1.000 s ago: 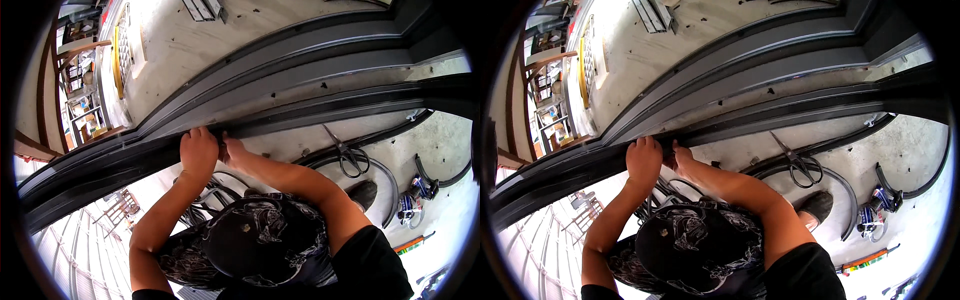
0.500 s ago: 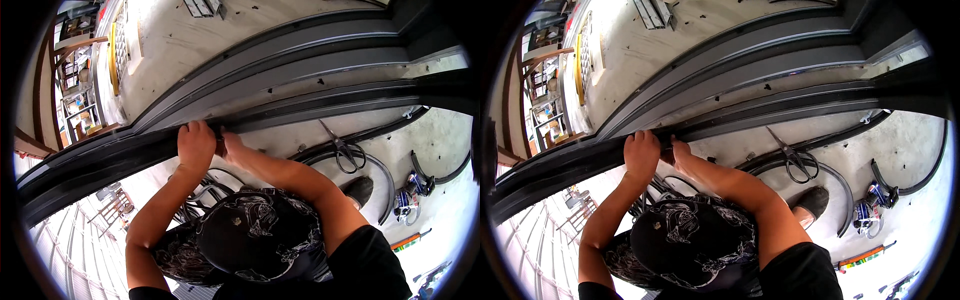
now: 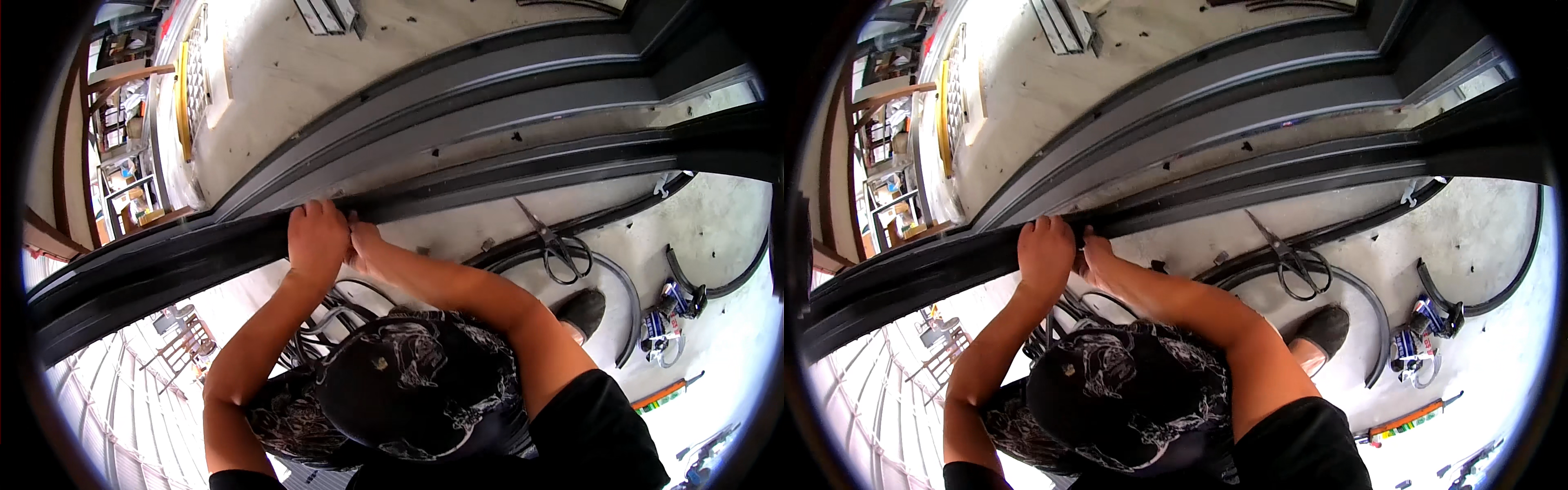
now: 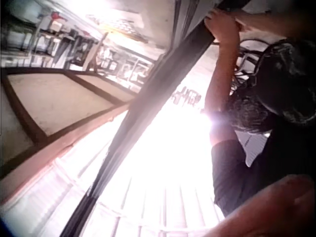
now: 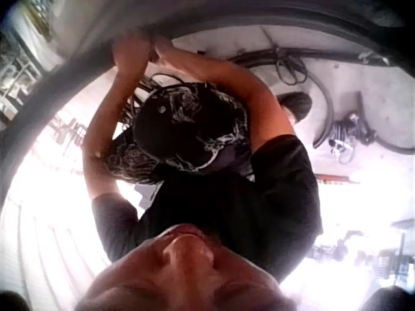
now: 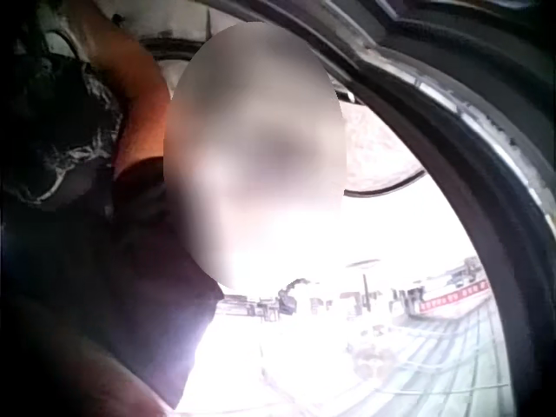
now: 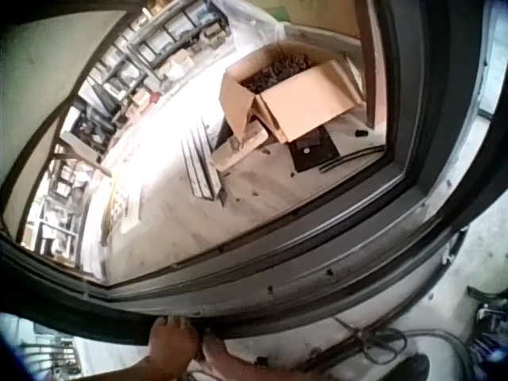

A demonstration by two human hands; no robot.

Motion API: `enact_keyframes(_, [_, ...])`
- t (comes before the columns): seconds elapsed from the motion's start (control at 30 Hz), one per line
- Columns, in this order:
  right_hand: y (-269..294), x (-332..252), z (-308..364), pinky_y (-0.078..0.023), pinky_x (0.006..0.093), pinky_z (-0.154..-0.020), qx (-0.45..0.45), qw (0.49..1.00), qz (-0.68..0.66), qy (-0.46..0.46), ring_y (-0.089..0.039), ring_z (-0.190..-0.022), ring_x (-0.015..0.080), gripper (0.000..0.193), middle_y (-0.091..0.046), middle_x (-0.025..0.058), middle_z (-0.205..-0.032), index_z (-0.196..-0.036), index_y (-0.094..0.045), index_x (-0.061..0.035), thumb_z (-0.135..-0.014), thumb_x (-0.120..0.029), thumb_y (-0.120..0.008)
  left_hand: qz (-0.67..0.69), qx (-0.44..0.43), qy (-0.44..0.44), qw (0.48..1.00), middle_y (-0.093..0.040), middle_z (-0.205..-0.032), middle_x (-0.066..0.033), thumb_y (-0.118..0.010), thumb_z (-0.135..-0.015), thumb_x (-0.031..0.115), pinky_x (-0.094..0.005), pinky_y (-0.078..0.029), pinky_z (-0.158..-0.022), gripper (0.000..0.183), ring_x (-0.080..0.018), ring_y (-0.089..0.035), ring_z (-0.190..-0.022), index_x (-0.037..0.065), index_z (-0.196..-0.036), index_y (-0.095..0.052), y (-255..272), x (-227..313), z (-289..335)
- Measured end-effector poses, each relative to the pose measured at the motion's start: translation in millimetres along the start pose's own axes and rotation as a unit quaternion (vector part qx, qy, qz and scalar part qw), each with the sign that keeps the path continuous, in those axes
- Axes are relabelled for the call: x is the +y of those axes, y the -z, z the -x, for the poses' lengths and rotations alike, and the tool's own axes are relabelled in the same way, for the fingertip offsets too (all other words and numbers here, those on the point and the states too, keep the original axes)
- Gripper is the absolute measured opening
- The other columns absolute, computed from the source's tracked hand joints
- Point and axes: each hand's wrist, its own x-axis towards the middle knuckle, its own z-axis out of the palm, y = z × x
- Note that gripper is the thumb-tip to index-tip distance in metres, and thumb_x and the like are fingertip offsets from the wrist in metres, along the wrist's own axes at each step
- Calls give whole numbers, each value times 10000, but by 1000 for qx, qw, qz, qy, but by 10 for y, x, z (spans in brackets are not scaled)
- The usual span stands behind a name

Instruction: The person installs a black rubber seal into the frame of a window. The person cuts a length of rubber tubing using a pair of pliers, then uses their hands and a small tool to press the seal into the grooves of the window frame, working around the corners and along the edges.

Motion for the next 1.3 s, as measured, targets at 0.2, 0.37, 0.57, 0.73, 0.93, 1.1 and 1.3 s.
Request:
enact_keyframes(0.2, [50,77,-76,-564,405,-731,-72,993,-97,-15,-647,-869,254,382,-632,129,-1031,-1118,-526,-80,-1052,-400,-327,-1,11,-30,999,-569,-756,-49,-640,-799,225,-358,-413,-643,162,-233,-549,-773,113,-682,-653,4,-2,-4])
enact_keyframes(0.37, [50,98,-156,-566,426,-755,-54,998,-4,29,-655,-940,279,394,-637,184,-1072,-1112,-518,-70,-1035,-430,-377,24,4,-20,999,-566,-791,-49,-614,-710,159,-350,-440,-675,84,-217,-567,-790,91,-754,-636,34,-39,31])
enact_keyframes(0.57, [0,134,121,-570,438,-829,-73,995,-57,-27,-648,-965,317,423,-627,214,-1086,-1192,-509,-25,-1034,-403,-403,29,24,-34,999,-619,-920,-52,-590,-743,151,-387,-444,-844,208,-228,-582,-942,68,-916,-671,308,-193,212])
enact_keyframes(0.73, [-24,111,111,-601,441,-832,-103,990,-94,22,-656,-968,335,373,-611,215,-1121,-1207,-497,22,-1044,-297,-395,3,85,36,996,-641,-1077,-36,-583,-769,152,-432,-400,-969,313,-234,-564,-1090,107,-1058,-695,571,-328,413])
enact_keyframes(0.93, [-54,122,150,-604,418,-832,-71,996,-51,6,-658,-987,340,423,-614,245,-1105,-1225,-484,31,-1046,-340,-387,33,58,44,997,-639,-1074,-32,-576,-774,142,-412,-402,-959,294,-237,-564,-1073,88,-1041,-688,467,-376,390])
enact_keyframes(1.1, [22,168,149,-593,398,-863,-85,992,-91,-33,-654,-1014,354,504,-604,290,-1133,-1235,-471,47,-1037,-408,-383,46,84,48,994,-633,-1080,-34,-575,-768,141,-411,-406,-958,304,-223,-561,-1065,89,-1049,-677,437,-373,386])
enact_keyframes(1.3, [166,69,-37,-598,451,-832,-101,993,-63,15,-677,-944,364,459,-640,261,-1092,-1229,-478,24,-1030,-385,-418,27,72,31,997,-631,-1085,-43,-567,-773,142,-401,-406,-965,310,-215,-561,-1076,74,-1057,-671,462,-337,339])
